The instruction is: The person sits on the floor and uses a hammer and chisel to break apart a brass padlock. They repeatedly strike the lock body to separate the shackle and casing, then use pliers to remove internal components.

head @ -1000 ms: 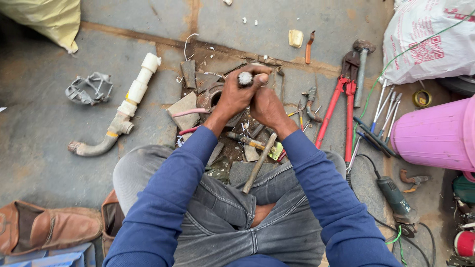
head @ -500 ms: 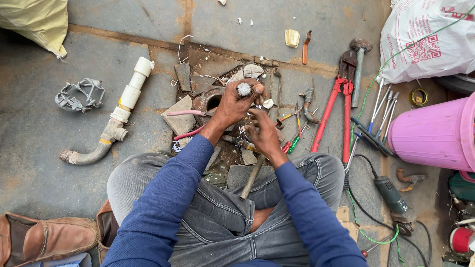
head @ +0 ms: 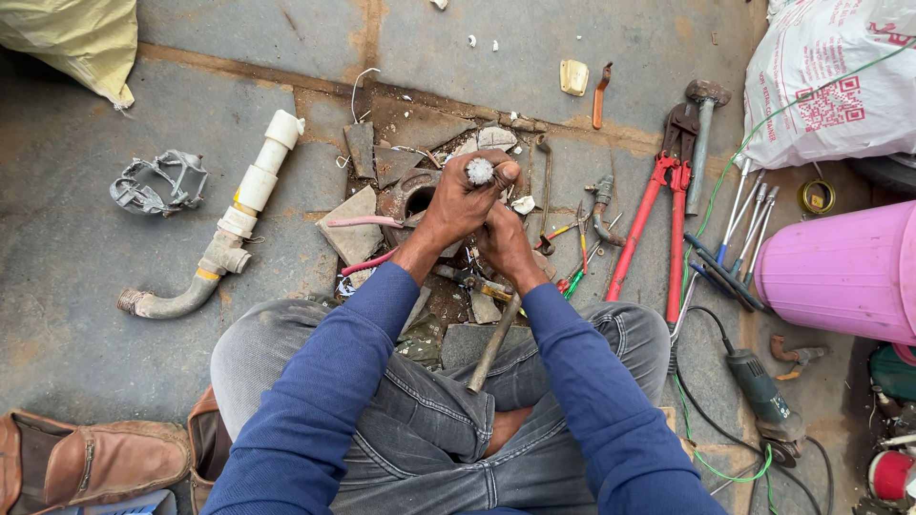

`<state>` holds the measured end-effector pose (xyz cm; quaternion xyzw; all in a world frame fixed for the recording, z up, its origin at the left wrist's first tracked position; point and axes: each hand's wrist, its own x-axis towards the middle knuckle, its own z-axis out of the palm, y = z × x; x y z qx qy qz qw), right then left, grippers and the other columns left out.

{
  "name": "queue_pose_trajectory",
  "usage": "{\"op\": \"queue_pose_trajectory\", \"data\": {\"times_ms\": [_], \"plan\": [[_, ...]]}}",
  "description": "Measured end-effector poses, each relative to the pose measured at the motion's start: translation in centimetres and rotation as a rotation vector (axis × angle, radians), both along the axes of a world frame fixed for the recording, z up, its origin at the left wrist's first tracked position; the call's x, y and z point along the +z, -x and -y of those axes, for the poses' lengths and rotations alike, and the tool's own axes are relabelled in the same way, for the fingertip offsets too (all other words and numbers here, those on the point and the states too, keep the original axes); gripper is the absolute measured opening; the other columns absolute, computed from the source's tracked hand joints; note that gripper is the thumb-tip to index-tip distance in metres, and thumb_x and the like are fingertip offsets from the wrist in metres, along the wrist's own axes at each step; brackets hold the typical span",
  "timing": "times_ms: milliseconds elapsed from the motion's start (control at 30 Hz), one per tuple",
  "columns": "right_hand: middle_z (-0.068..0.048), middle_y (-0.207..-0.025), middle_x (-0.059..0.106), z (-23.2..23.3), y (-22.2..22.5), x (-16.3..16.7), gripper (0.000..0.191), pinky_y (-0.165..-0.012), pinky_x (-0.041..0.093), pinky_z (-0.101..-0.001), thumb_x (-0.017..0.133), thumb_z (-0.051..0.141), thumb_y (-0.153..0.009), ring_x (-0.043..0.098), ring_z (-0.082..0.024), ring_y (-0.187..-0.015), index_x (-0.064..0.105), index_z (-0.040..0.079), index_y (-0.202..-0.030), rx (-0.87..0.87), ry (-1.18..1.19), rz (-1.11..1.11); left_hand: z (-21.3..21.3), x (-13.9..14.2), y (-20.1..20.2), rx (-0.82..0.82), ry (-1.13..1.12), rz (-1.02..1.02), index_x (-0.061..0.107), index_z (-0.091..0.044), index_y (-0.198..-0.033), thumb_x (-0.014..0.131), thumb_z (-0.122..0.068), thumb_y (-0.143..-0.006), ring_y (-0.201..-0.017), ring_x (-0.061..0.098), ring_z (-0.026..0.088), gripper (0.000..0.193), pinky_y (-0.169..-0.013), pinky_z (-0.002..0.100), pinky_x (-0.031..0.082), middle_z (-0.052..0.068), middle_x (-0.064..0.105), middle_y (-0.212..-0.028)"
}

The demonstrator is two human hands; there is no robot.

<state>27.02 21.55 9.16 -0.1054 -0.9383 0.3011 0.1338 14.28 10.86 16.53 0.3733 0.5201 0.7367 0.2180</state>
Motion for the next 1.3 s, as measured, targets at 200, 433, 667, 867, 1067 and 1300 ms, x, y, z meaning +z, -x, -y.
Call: {"op": "queue_pose_trajectory", "data": {"times_ms": [200, 433, 667, 867, 1067, 1300], "plan": [[-0.020, -0.108, 0.068, 0.0, 0.5, 1.0, 0.023, -0.093, 0.054, -0.0455, 0.064, -0.004, -0.085, 0.068, -0.038, -0.106, 0.064, -0.002, -0.107, 0.029, 0.110, 0.040, -0.5, -0.4, 0.3, 0.010, 0.001, -0.003, 0.073, -0.004, -0.088, 0.068, -0.042, -0.101, -0.077, 0.064, 0.009, 0.040, -0.070, 0.029, 0.055, 0.000, 0.071, -0.080], [-0.022, -0.106, 0.068, -0.4, 0.7, -0.6, 0.023, -0.093, 0.054, -0.0457, 0.064, -0.005, -0.085, 0.067, -0.040, -0.104, 0.064, -0.005, -0.108, -0.043, 0.073, 0.082, -1.3, -0.8, 0.0, 0.088, -0.014, -0.022, 0.072, -0.003, -0.089, 0.072, -0.043, -0.097, -0.071, 0.060, 0.006, 0.041, -0.063, 0.027, 0.053, -0.001, 0.067, -0.073], [-0.018, -0.103, 0.071, -1.4, 0.4, -2.3, 0.024, -0.092, 0.057, -0.0427, 0.067, 0.000, -0.084, 0.071, -0.034, -0.102, 0.064, -0.004, -0.108, -0.099, 0.144, 0.209, -2.0, -1.7, -0.2, 0.084, 0.074, -0.070, 0.063, -0.005, -0.074, 0.074, -0.048, -0.093, -0.058, 0.045, 0.006, 0.049, -0.049, 0.032, 0.036, -0.004, 0.049, -0.057], [-0.014, -0.107, 0.069, -1.8, 0.4, -3.0, 0.034, -0.091, 0.057, -0.0408, 0.079, 0.005, -0.083, 0.069, -0.029, -0.103, 0.061, -0.002, -0.111, -0.071, 0.165, 0.144, -2.9, -2.8, -1.2, 0.133, 0.095, -0.125, 0.056, -0.005, -0.068, 0.073, -0.046, -0.098, -0.058, 0.043, 0.008, 0.053, -0.050, 0.033, 0.037, -0.003, 0.046, -0.057], [-0.017, -0.106, 0.068, -1.7, 0.4, -2.6, 0.030, -0.093, 0.056, -0.0423, 0.070, -0.008, -0.080, 0.069, -0.032, -0.104, 0.063, -0.003, -0.108, -0.020, 0.135, -0.013, -3.1, -3.2, -0.6, 0.161, 0.037, -0.009, 0.063, -0.007, -0.069, 0.066, -0.046, -0.101, -0.058, 0.050, 0.006, 0.051, -0.050, 0.031, 0.040, -0.007, 0.054, -0.059], [-0.019, -0.107, 0.067, -1.2, 0.7, -0.9, 0.029, -0.092, 0.056, -0.0420, 0.067, -0.010, -0.084, 0.070, -0.034, -0.104, 0.062, -0.004, -0.112, -0.053, 0.144, -0.033, -2.9, -2.6, -0.6, 0.172, 0.006, 0.054, 0.066, -0.003, -0.081, 0.067, -0.046, -0.102, -0.067, 0.048, 0.005, 0.048, -0.056, 0.030, 0.042, -0.005, 0.054, -0.066]]}}
